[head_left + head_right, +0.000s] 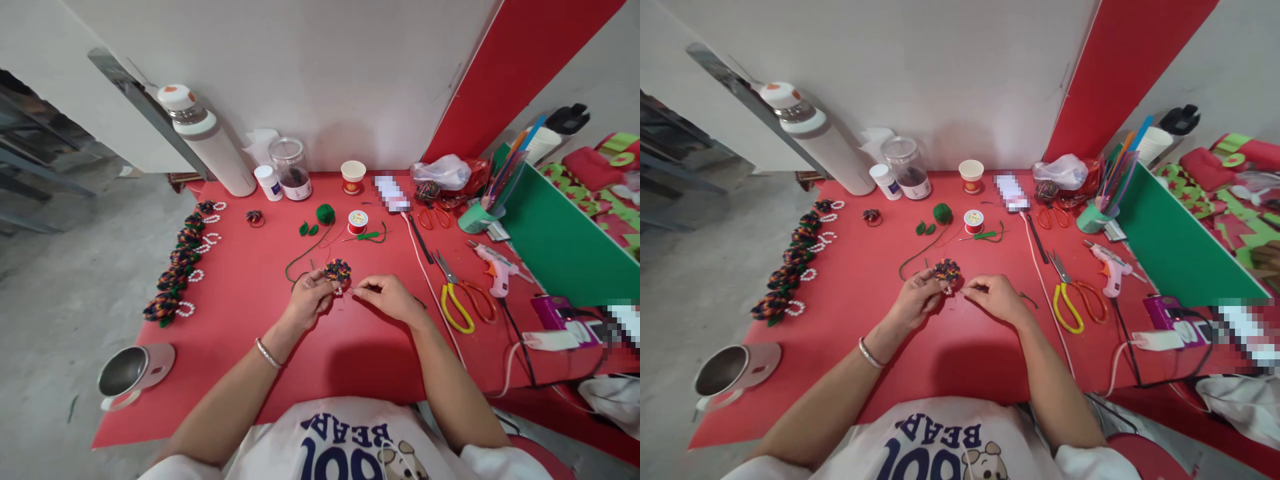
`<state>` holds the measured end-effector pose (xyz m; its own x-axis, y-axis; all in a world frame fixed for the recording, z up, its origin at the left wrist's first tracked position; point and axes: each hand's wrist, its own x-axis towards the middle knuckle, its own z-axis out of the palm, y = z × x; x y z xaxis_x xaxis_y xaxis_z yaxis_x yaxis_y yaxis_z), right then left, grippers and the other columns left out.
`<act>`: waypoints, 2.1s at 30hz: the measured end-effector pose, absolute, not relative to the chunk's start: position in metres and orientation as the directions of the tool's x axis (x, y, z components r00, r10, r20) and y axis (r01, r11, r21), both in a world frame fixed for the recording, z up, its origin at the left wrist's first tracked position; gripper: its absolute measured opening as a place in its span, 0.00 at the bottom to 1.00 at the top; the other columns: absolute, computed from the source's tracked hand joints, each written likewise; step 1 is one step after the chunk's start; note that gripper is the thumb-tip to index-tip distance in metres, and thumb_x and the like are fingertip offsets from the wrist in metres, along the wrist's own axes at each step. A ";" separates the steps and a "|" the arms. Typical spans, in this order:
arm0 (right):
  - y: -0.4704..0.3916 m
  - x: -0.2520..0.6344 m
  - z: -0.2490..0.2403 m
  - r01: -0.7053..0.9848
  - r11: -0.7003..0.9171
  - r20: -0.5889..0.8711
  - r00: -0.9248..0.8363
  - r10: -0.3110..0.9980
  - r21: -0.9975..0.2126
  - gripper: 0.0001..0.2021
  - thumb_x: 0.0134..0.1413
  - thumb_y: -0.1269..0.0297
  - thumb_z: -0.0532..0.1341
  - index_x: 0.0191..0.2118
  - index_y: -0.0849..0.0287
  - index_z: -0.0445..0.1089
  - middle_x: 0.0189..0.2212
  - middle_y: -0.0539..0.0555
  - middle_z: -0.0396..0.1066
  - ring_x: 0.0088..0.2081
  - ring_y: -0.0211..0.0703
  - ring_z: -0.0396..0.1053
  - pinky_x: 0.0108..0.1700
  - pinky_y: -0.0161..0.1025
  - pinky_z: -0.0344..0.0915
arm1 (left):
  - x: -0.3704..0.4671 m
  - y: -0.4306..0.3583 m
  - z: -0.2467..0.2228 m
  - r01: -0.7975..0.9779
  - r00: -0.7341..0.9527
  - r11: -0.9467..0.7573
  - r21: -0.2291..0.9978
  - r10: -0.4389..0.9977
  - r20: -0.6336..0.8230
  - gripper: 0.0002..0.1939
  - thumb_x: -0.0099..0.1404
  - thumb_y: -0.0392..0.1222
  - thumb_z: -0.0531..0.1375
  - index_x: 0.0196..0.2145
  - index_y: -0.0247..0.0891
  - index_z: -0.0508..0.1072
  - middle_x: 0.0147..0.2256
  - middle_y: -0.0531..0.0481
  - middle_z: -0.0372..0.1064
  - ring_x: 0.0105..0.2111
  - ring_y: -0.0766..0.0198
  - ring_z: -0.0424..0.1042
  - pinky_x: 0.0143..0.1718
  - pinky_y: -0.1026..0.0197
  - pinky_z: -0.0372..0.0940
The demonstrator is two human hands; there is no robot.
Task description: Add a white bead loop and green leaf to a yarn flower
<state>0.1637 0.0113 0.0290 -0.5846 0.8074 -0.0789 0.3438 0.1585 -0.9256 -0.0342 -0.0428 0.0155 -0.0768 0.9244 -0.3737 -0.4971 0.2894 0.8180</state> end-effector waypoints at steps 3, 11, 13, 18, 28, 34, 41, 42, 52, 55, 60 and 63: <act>0.010 0.163 0.028 0.353 0.177 -0.068 -0.582 0.810 -0.919 0.11 0.59 0.57 0.63 0.33 0.57 0.79 0.30 0.50 0.79 0.32 0.42 0.73 0.37 0.36 0.66 | -0.034 -0.043 0.016 -0.498 -0.075 0.289 0.817 0.925 -0.373 0.19 0.48 0.41 0.73 0.32 0.35 0.68 0.17 0.59 0.67 0.08 0.76 0.53 0.09 0.70 0.42; 0.016 0.164 0.016 0.530 0.392 0.162 -0.429 0.889 -0.752 0.10 0.58 0.68 0.60 0.43 0.54 0.78 0.39 0.56 0.77 0.41 0.49 0.74 0.46 0.45 0.69 | -0.033 -0.042 0.016 -0.508 -0.079 0.288 0.811 0.923 -0.377 0.20 0.47 0.41 0.74 0.33 0.35 0.68 0.17 0.60 0.66 0.08 0.77 0.53 0.09 0.70 0.42; 0.016 0.163 0.016 0.531 0.477 0.312 -0.373 0.874 -0.700 0.17 0.56 0.73 0.59 0.49 0.53 0.76 0.45 0.58 0.74 0.48 0.52 0.71 0.52 0.48 0.67 | -0.032 -0.042 0.017 -0.511 -0.078 0.289 0.809 0.922 -0.379 0.20 0.48 0.42 0.74 0.32 0.35 0.68 0.16 0.62 0.63 0.08 0.77 0.52 0.09 0.70 0.43; 0.007 0.155 0.021 0.347 0.654 0.434 -0.530 0.728 -0.672 0.18 0.58 0.68 0.64 0.54 0.47 0.73 0.47 0.55 0.72 0.50 0.49 0.69 0.54 0.47 0.67 | -0.032 -0.042 0.018 -0.492 -0.062 0.291 0.821 0.928 -0.367 0.20 0.50 0.44 0.73 0.34 0.35 0.68 0.17 0.61 0.65 0.08 0.77 0.52 0.09 0.70 0.44; 0.002 0.147 0.017 0.403 0.675 0.445 -0.528 0.723 -0.618 0.09 0.67 0.64 0.59 0.38 0.54 0.76 0.34 0.54 0.74 0.39 0.45 0.69 0.44 0.42 0.66 | -0.029 -0.046 0.011 -0.368 0.008 0.334 0.868 0.934 -0.357 0.24 0.51 0.46 0.73 0.40 0.32 0.70 0.27 0.51 0.74 0.14 0.69 0.69 0.09 0.70 0.55; 0.000 0.144 0.016 0.380 0.682 0.449 -0.540 0.712 -0.626 0.08 0.67 0.65 0.59 0.36 0.56 0.74 0.33 0.54 0.73 0.38 0.44 0.69 0.42 0.41 0.65 | -0.028 -0.045 0.008 -0.379 0.009 0.354 0.855 0.925 -0.379 0.30 0.46 0.42 0.74 0.45 0.32 0.69 0.29 0.49 0.75 0.21 0.60 0.77 0.11 0.68 0.64; -0.002 0.142 0.012 0.372 0.656 0.444 -0.513 0.735 -0.657 0.05 0.65 0.66 0.61 0.38 0.54 0.74 0.34 0.53 0.74 0.38 0.44 0.70 0.43 0.41 0.66 | -0.025 -0.046 0.013 -0.332 0.008 0.343 0.879 0.933 -0.361 0.26 0.48 0.41 0.72 0.43 0.32 0.69 0.26 0.52 0.73 0.18 0.64 0.74 0.10 0.70 0.61; -0.002 0.142 0.011 0.371 0.640 0.434 -0.503 0.747 -0.673 0.04 0.65 0.65 0.61 0.39 0.53 0.74 0.34 0.53 0.74 0.39 0.44 0.70 0.44 0.41 0.67 | -0.025 -0.046 0.014 -0.311 0.015 0.343 0.886 0.934 -0.356 0.26 0.49 0.41 0.71 0.43 0.32 0.69 0.26 0.53 0.73 0.16 0.65 0.73 0.10 0.71 0.60; -0.002 0.134 0.012 0.239 0.240 0.142 -0.367 0.920 -0.941 0.09 0.53 0.67 0.64 0.41 0.55 0.71 0.45 0.55 0.66 0.38 0.41 0.70 0.33 0.35 0.69 | -0.026 -0.046 0.014 -0.319 0.044 0.296 0.900 0.954 -0.298 0.27 0.53 0.46 0.71 0.47 0.32 0.69 0.30 0.52 0.74 0.14 0.70 0.69 0.09 0.71 0.55; -0.003 0.131 0.010 0.132 0.085 0.030 -0.371 0.928 -0.988 0.09 0.52 0.65 0.63 0.41 0.56 0.70 0.45 0.54 0.67 0.40 0.41 0.70 0.36 0.36 0.69 | -0.026 -0.047 0.011 -0.348 0.048 0.292 0.891 0.955 -0.294 0.27 0.54 0.47 0.71 0.47 0.33 0.69 0.29 0.53 0.73 0.14 0.70 0.69 0.09 0.71 0.53; -0.005 0.129 0.010 -0.047 -0.065 -0.042 -0.384 0.922 -0.997 0.10 0.50 0.64 0.65 0.40 0.54 0.70 0.44 0.52 0.68 0.43 0.42 0.70 0.42 0.38 0.69 | -0.026 -0.046 0.008 -0.395 0.061 0.278 0.876 0.959 -0.277 0.23 0.56 0.46 0.70 0.45 0.34 0.70 0.27 0.55 0.72 0.13 0.72 0.67 0.10 0.71 0.52; -0.005 0.130 0.012 -0.079 -0.088 -0.050 -0.391 0.919 -0.993 0.09 0.50 0.64 0.65 0.40 0.53 0.74 0.47 0.53 0.67 0.40 0.40 0.69 0.38 0.37 0.69 | -0.027 -0.046 0.010 -0.417 0.045 0.279 0.865 0.957 -0.287 0.21 0.56 0.46 0.70 0.44 0.34 0.70 0.24 0.56 0.71 0.12 0.73 0.65 0.10 0.71 0.52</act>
<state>0.1300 -0.0054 0.0119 -0.3910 0.9190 -0.0503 -0.0788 -0.0878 -0.9930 -0.0265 -0.0459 0.0095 0.0447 0.9570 -0.2866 -0.4171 0.2786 0.8651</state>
